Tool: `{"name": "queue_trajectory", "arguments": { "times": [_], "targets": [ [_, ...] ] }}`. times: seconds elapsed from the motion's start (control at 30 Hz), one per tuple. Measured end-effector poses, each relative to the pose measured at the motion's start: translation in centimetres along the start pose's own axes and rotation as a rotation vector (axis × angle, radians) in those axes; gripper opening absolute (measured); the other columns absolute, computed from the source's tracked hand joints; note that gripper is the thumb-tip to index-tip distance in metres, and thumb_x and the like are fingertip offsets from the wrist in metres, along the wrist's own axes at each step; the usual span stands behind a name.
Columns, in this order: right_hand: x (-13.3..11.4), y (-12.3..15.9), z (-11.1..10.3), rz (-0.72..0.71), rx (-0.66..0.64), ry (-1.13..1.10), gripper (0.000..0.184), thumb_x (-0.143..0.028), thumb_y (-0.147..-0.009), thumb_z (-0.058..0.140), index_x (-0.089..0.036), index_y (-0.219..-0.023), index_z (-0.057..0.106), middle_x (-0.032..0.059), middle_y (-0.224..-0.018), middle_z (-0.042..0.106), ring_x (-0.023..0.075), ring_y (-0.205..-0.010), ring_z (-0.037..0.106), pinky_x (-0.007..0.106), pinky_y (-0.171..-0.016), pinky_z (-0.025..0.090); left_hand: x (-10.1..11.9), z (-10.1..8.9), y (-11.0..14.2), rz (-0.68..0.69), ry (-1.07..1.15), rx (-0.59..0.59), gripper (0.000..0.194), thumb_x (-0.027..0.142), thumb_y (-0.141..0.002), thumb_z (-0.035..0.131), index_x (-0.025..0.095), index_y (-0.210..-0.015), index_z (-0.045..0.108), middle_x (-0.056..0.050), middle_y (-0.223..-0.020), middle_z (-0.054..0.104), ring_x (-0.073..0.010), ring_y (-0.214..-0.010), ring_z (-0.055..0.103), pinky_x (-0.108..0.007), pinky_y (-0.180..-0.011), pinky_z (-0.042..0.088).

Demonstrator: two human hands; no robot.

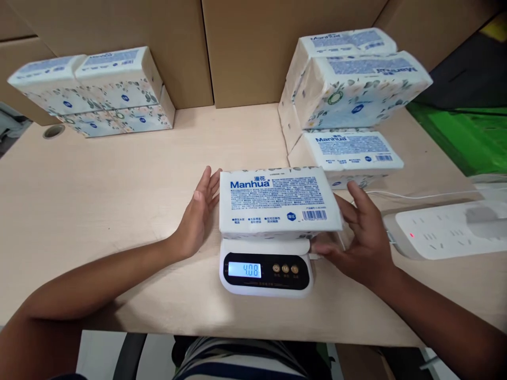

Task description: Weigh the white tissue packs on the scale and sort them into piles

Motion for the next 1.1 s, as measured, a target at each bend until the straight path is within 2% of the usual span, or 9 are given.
{"name": "queue_trajectory", "arguments": {
  "times": [0.1,0.23,0.33,0.47,0.6,0.83,1.0,1.1],
  "targets": [
    [0.9,-0.1,0.5,0.091,-0.031,-0.103,0.106,-0.078,-0.096,0.072,-0.04,-0.18,0.018,0.0159,-0.17,0.059,0.0418,-0.142,0.07,0.065,-0.109,0.065,0.0,-0.2,0.0,-0.013,0.046,0.048,0.088,0.085,-0.106,0.038,0.041,-0.181,0.022,-0.003,-0.19,0.026,-0.0386,-0.178,0.014,-0.067,-0.143,0.02],
    [1.9,-0.5,1.0,0.225,-0.042,-0.176,0.117,-0.088,-0.088,0.073,-0.037,-0.179,0.02,0.0187,-0.174,0.053,0.0445,-0.149,0.063,0.068,-0.117,0.059,0.4,0.4,0.0,-0.019,0.094,0.017,0.087,0.085,-0.105,0.043,0.036,-0.177,0.037,-0.005,-0.186,0.036,-0.0397,-0.178,0.015,-0.067,-0.141,0.027],
    [2.0,-0.9,1.3,0.24,-0.054,-0.217,0.119,-0.092,-0.086,0.07,-0.038,-0.179,0.02,0.0181,-0.174,0.052,0.0444,-0.153,0.06,0.068,-0.119,0.058,1.2,1.0,-0.3,0.019,0.109,-0.011,0.087,0.086,-0.104,0.045,0.034,-0.173,0.046,-0.006,-0.181,0.046,-0.0406,-0.176,0.022,-0.064,-0.141,0.032],
    [1.9,-1.1,2.0,0.197,-0.113,-0.269,0.118,-0.092,-0.088,0.069,-0.04,-0.18,0.015,0.0168,-0.171,0.055,0.0419,-0.15,0.063,0.065,-0.118,0.059,2.5,2.2,-0.8,0.085,0.123,-0.093,0.085,0.087,-0.103,0.045,0.029,-0.164,0.059,-0.01,-0.17,0.061,-0.0434,-0.17,0.036,-0.06,-0.136,0.042],
    [1.9,-1.1,2.3,0.156,-0.148,-0.296,0.117,-0.088,-0.091,0.069,-0.046,-0.18,0.006,0.0149,-0.175,0.052,0.0399,-0.15,0.064,0.062,-0.113,0.063,2.9,2.6,-1.1,0.106,0.124,-0.123,0.087,0.088,-0.102,0.044,0.027,-0.162,0.061,-0.012,-0.159,0.07,-0.0444,-0.165,0.045,-0.06,-0.13,0.05],
    [1.2,-0.8,2.5,0.057,-0.179,-0.273,0.101,-0.078,-0.101,0.065,-0.053,-0.178,0.004,0.0116,-0.18,0.045,0.0381,-0.143,0.07,0.066,-0.114,0.061,2.4,2.0,-0.7,0.093,0.087,-0.098,0.087,0.087,-0.105,0.037,0.03,-0.169,0.053,-0.011,-0.163,0.067,-0.0412,-0.167,0.044,-0.062,-0.133,0.046],
    [1.0,-0.7,2.4,0.09,-0.174,-0.244,0.104,-0.083,-0.101,0.058,-0.049,-0.179,-0.002,0.0185,-0.185,0.034,0.0386,-0.131,0.076,0.067,-0.102,0.067,1.9,1.2,-0.2,0.08,0.097,-0.058,0.09,0.09,-0.103,0.033,0.032,-0.169,0.053,-0.008,-0.171,0.059,-0.0406,-0.171,0.036,-0.063,-0.137,0.039],
    [1.0,-0.8,2.4,0.073,-0.188,-0.226,0.105,-0.081,-0.102,0.058,-0.049,-0.179,-0.006,0.0205,-0.186,0.029,0.0376,-0.129,0.077,0.066,-0.102,0.067,1.4,0.6,-0.1,0.061,0.093,-0.05,0.087,0.089,-0.104,0.03,0.034,-0.167,0.055,-0.007,-0.173,0.057,-0.0399,-0.172,0.034,-0.064,-0.137,0.038]
  ]
}}
Point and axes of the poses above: each hand's wrist, its own y-axis away from the middle knuckle, its own z-axis out of the palm, x = y × z, the point moved 7 cm from there along -y, towards the middle knuckle
